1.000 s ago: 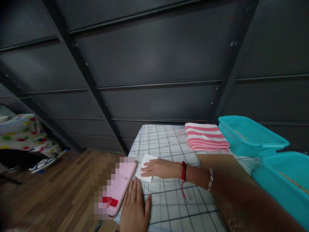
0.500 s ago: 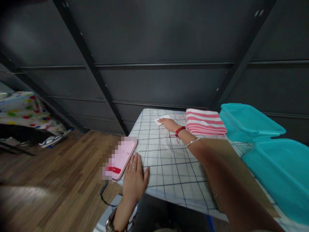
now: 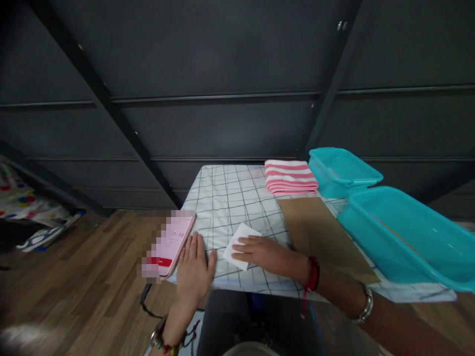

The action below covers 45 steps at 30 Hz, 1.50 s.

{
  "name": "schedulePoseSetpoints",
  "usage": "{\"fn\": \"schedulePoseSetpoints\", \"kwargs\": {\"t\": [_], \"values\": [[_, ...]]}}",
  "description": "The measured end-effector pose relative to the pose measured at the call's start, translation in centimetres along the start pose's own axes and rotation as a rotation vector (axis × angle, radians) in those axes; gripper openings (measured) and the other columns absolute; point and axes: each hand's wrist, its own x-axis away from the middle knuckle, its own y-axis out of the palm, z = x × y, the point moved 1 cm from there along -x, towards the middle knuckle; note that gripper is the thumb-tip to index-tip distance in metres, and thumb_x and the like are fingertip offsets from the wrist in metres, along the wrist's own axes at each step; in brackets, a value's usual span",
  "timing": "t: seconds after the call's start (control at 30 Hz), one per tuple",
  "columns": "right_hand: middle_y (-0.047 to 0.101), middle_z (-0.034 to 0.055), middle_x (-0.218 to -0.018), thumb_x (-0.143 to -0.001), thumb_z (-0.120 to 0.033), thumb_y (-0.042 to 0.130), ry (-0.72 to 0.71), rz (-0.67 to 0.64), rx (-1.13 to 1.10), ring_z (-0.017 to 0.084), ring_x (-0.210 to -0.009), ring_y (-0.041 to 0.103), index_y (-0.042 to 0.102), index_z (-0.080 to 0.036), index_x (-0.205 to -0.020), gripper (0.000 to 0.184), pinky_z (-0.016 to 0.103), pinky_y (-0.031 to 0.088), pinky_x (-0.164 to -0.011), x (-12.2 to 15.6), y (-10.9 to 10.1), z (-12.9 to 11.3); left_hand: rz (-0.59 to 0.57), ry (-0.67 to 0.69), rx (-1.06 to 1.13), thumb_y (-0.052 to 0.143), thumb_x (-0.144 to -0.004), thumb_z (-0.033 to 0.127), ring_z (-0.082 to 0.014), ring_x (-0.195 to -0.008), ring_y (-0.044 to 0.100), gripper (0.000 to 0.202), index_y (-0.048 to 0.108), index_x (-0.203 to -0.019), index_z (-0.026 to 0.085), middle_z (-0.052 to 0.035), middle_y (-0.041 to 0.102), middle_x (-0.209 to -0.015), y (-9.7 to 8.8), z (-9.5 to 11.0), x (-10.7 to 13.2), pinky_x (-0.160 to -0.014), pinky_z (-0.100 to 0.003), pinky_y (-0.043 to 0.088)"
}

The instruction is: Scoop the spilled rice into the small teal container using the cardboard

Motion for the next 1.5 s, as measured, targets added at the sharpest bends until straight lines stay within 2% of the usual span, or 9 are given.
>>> {"fn": "schedulePoseSetpoints", "kwargs": {"t": [0.23, 0.47, 0.67, 0.77, 0.9, 1.03, 1.1, 1.3, 1.5], "values": [[0.05, 0.013, -0.136, -0.084, 0.003, 0.025, 0.381, 0.045, 0.064, 0.019, -0.128, 0.042, 0.051, -0.011, -0.131, 0.055, 0.038, 0.037, -0.108, 2.8, -3.6, 4.2, 0.026, 0.015, -0.008, 0.032, -0.089, 0.038, -0.0333, -0.125, 0.047, 0.059, 0.051, -0.126, -0.003, -0.0251, 0.051, -0.133, 0.1, -0.1, -0.1, -0.1, -0.049, 0.041], [0.051, 0.0047, -0.137, -0.091, -0.006, 0.038, 0.163, 0.006, 0.032, 0.015, -0.132, 0.037, 0.051, -0.021, -0.132, 0.046, 0.034, 0.033, -0.11, 3.0, -1.5, -2.4, 0.09, 0.012, 0.024, 0.032, -0.089, 0.039, -0.0335, -0.126, 0.046, 0.059, 0.049, -0.128, -0.001, -0.0252, 0.053, -0.132, 1.0, -0.4, -0.1, -0.1, -0.051, 0.04], [0.053, 0.0052, -0.134, -0.089, -0.003, 0.038, 0.329, 0.042, 0.06, 0.016, -0.127, 0.044, 0.053, -0.022, -0.13, 0.047, 0.032, 0.04, -0.105, 6.6, -2.7, -1.1, 0.074, 0.021, -0.017, 0.029, -0.09, 0.038, -0.0321, -0.127, 0.045, 0.058, 0.048, -0.129, 0.001, -0.0237, 0.053, -0.131, 1.0, -0.5, 0.1, -0.1, -0.049, 0.04], [0.056, 0.005, -0.132, -0.087, 0.0, 0.041, 0.348, 0.073, 0.099, 0.017, -0.126, 0.045, 0.054, -0.022, -0.129, 0.049, 0.032, 0.041, -0.104, 5.4, -2.4, -1.1, 0.048, -0.004, -0.024, 0.027, -0.09, 0.034, -0.0343, -0.129, 0.042, 0.058, 0.047, -0.13, -0.002, -0.026, 0.05, -0.133, 0.7, 0.1, -0.2, -0.101, -0.051, 0.039], [0.055, 0.0064, -0.133, -0.09, -0.008, 0.044, 0.202, 0.001, 0.082, 0.021, -0.126, 0.045, 0.056, -0.021, -0.127, 0.041, 0.036, 0.043, -0.103, -0.3, -1.6, -1.6, 0.031, 0.068, -0.035, 0.027, -0.09, 0.028, -0.0335, -0.133, 0.036, 0.053, 0.043, -0.135, 0.003, -0.0226, 0.043, -0.141, 0.7, 1.5, -1.4, -0.103, -0.055, 0.035], [0.053, 0.0067, -0.135, -0.09, -0.005, 0.042, 0.157, -0.084, 0.082, 0.021, -0.126, 0.045, 0.057, -0.018, -0.126, 0.041, 0.035, 0.042, -0.102, -5.8, -2.1, 1.1, -0.136, 0.146, -0.052, 0.03, -0.09, 0.026, -0.03, -0.131, 0.04, 0.049, 0.048, -0.132, 0.008, -0.0171, 0.044, -0.141, 0.8, 2.3, -2.5, -0.103, -0.049, 0.038], [0.051, 0.0025, -0.137, -0.086, 0.001, 0.04, 0.247, -0.084, 0.091, 0.019, -0.126, 0.045, 0.054, -0.023, -0.129, 0.051, 0.031, 0.044, -0.099, -7.3, -2.9, 3.9, -0.19, 0.141, -0.076, 0.032, -0.09, 0.029, -0.0299, -0.131, 0.04, 0.05, 0.047, -0.133, 0.01, -0.0152, 0.042, -0.142, 0.6, 2.2, -2.6, -0.103, -0.049, 0.038], [0.052, 0.0125, -0.134, -0.079, 0.006, 0.035, 0.498, 0.01, 0.159, 0.022, -0.122, 0.05, 0.054, -0.014, -0.128, 0.056, 0.038, 0.045, -0.097, -7.1, -5.0, 11.8, -0.251, 0.126, -0.118, 0.036, -0.089, 0.032, -0.0296, -0.132, 0.039, 0.051, 0.044, -0.135, 0.012, -0.013, 0.037, -0.143, -0.3, 2.1, -2.6, -0.104, -0.047, 0.037], [0.054, 0.0113, -0.133, -0.08, 0.004, 0.037, 0.444, 0.028, 0.15, 0.022, -0.12, 0.052, 0.054, -0.017, -0.128, 0.056, 0.039, 0.045, -0.098, -4.2, -3.7, 10.0, -0.253, 0.116, -0.124, 0.037, -0.089, 0.033, -0.0293, -0.131, 0.04, 0.051, 0.044, -0.135, 0.013, -0.0124, 0.038, -0.143, -0.2, 2.3, -2.5, -0.103, -0.047, 0.038]]}}
